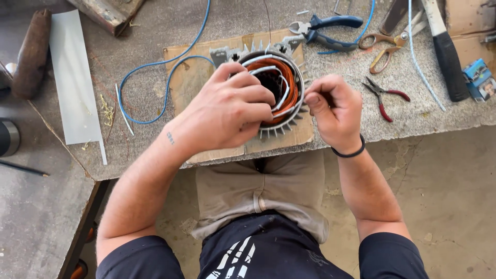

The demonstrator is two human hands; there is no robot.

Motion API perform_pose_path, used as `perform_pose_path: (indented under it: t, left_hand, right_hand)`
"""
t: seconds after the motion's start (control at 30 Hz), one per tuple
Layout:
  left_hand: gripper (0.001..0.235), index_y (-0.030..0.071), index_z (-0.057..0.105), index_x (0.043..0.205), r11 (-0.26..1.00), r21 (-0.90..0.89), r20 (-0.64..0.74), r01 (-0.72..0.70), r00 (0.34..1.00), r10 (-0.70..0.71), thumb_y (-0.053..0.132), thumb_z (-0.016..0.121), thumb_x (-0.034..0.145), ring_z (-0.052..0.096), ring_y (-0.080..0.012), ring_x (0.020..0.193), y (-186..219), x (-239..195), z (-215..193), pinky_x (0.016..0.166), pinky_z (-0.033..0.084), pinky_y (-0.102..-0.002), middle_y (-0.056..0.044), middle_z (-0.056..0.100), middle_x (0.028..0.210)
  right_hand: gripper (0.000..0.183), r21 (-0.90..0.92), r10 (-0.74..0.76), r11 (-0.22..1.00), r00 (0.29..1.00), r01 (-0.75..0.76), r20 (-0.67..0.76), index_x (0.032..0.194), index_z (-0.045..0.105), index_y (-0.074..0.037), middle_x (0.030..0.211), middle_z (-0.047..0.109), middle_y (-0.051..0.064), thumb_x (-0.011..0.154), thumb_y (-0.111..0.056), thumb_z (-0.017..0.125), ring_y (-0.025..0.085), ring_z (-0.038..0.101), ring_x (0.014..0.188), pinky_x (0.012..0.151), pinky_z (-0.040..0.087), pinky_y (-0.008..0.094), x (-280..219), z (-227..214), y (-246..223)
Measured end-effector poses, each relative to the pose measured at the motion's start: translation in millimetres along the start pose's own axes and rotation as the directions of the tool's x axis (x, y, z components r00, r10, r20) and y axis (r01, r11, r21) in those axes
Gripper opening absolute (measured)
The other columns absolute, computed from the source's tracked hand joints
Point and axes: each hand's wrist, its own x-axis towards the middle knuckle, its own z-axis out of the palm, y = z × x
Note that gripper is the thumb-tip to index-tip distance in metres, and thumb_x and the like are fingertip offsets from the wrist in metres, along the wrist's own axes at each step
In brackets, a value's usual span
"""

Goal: Strip and connect wires on an electric motor stator using hand tools

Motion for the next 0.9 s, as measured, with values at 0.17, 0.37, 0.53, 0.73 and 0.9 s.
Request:
perform_pose_path:
  t: [0.17, 0.37, 0.53, 0.73, 0.9]
  left_hand:
    - [0.023, 0.014, 0.060, 0.086, 0.995, 0.058, -0.107, 0.085, 0.991, -0.079, 0.028, 0.061, 0.105, 0.057, -0.0248, 0.087, 9.8, 19.8, 8.5, 0.092, 0.041, -0.041, 0.000, 0.066, 0.099]
    - [0.026, 0.014, 0.054, 0.083, 0.992, 0.020, -0.193, 0.126, 0.974, -0.119, 0.016, 0.049, 0.109, 0.053, -0.0229, 0.075, 4.1, 18.9, 24.9, 0.086, 0.045, -0.036, 0.000, 0.063, 0.091]
    - [0.029, 0.013, 0.050, 0.081, 0.997, -0.018, -0.312, 0.074, 0.947, -0.076, 0.017, 0.049, 0.110, 0.052, -0.0236, 0.070, 2.6, 8.2, 28.5, 0.074, 0.044, -0.035, -0.001, 0.056, 0.083]
    - [0.025, 0.012, 0.056, 0.087, 0.986, -0.067, -0.316, 0.156, 0.934, -0.169, 0.025, 0.058, 0.107, 0.056, -0.0251, 0.074, 5.8, 2.7, 41.1, 0.076, 0.046, -0.036, -0.003, 0.060, 0.086]
    - [0.026, 0.013, 0.051, 0.081, 0.976, -0.069, -0.286, 0.206, 0.933, -0.217, 0.022, 0.060, 0.105, 0.055, -0.0287, 0.073, 5.2, 6.5, 37.9, 0.072, 0.043, -0.041, -0.007, 0.055, 0.081]
  right_hand:
    - [0.025, 0.060, -0.044, 0.997, 0.999, 0.043, 0.019, 0.099, 0.060, -0.004, 0.085, 0.064, 0.009, 0.106, -0.027, 0.059, 0.017, 0.058, 0.070, 0.065, 0.047, 0.028, -4.8, -4.0, 7.5]
    - [0.025, 0.155, -0.074, 0.979, 0.941, 0.131, -0.330, 0.094, 0.053, -0.006, 0.075, 0.048, 0.007, 0.104, -0.027, 0.064, 0.015, 0.044, 0.058, 0.053, 0.035, 0.030, -21.0, -15.0, 13.6]
    - [0.034, 0.188, 0.002, 0.976, 0.861, 0.109, -0.508, 0.101, 0.045, -0.010, 0.081, 0.042, 0.005, 0.106, -0.037, 0.066, 0.011, 0.033, 0.053, 0.044, 0.031, 0.025, -29.9, -36.2, 3.9]
    - [0.012, -0.074, 0.065, 0.993, 0.944, -0.093, -0.325, 0.106, 0.057, -0.002, 0.088, 0.056, 0.014, 0.101, -0.007, 0.067, 0.016, 0.056, 0.060, 0.056, 0.045, 0.025, -38.7, -8.5, 14.4]
    - [0.015, -0.137, -0.137, 0.988, 0.783, 0.067, -0.607, 0.068, 0.049, -0.003, 0.055, 0.043, 0.009, 0.081, 0.003, 0.053, 0.020, 0.041, 0.053, 0.055, 0.030, 0.032, -30.2, 46.1, -9.1]
